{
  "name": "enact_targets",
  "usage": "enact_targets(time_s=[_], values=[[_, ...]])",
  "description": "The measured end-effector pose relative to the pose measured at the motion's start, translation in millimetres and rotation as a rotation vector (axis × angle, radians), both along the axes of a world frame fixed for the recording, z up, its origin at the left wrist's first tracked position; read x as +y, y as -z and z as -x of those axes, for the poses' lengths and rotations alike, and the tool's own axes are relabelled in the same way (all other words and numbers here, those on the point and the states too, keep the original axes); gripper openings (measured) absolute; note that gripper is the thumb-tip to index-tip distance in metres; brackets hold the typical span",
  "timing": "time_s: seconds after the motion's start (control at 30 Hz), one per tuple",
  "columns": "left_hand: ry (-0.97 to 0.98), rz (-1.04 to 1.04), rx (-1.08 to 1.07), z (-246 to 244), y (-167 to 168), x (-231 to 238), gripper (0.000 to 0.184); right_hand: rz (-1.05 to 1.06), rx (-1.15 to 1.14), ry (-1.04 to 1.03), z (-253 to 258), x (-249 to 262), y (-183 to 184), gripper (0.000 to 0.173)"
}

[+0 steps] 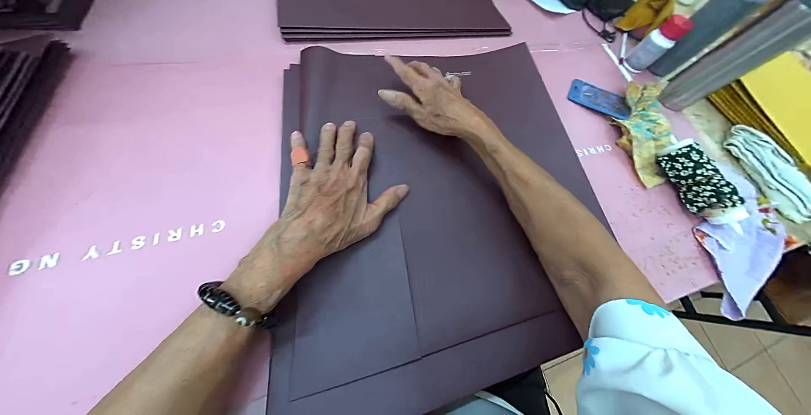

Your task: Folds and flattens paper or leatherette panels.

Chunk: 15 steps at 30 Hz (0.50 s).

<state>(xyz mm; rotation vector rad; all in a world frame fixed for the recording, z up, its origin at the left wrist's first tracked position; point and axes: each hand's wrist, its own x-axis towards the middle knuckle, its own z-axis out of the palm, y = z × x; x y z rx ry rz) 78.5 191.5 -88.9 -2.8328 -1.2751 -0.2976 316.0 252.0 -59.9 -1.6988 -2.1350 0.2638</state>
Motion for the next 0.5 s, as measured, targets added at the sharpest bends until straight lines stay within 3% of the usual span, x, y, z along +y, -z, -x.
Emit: enact_targets(time_s=[0.07, 0.23, 0.3, 0.43, 0.5], values=[[0.002, 0.013, 0.02, 0.6, 0.4, 1.2, 0.107, -0.074, 0.06, 0.024, -39.2, -12.0, -7.5, 0.059], [0.011, 0.024, 0.018, 1.0, 1.3, 2.2, 0.108, -0.032, -0.282, 0.485, -150.5, -98.5, -43.6, 0.047], [0.013, 0.024, 0.014, 1.6, 1.3, 2.1, 0.107, -0.04, -0.329, 0.603, -185.0, -120.1, -41.6, 0.042], [0.01, 0.027, -0.028, -1.4, 2.9, 0.4, 0.104, 0.123, -0.309, 0.573, -225.4, -123.0, -26.3, 0.057], [-0.012, 0.025, -0.032, 1.3, 0.8, -3.5, 0.101, 0.218, -0.332, 0.6, -228.8, -110.4, -23.4, 0.054]])
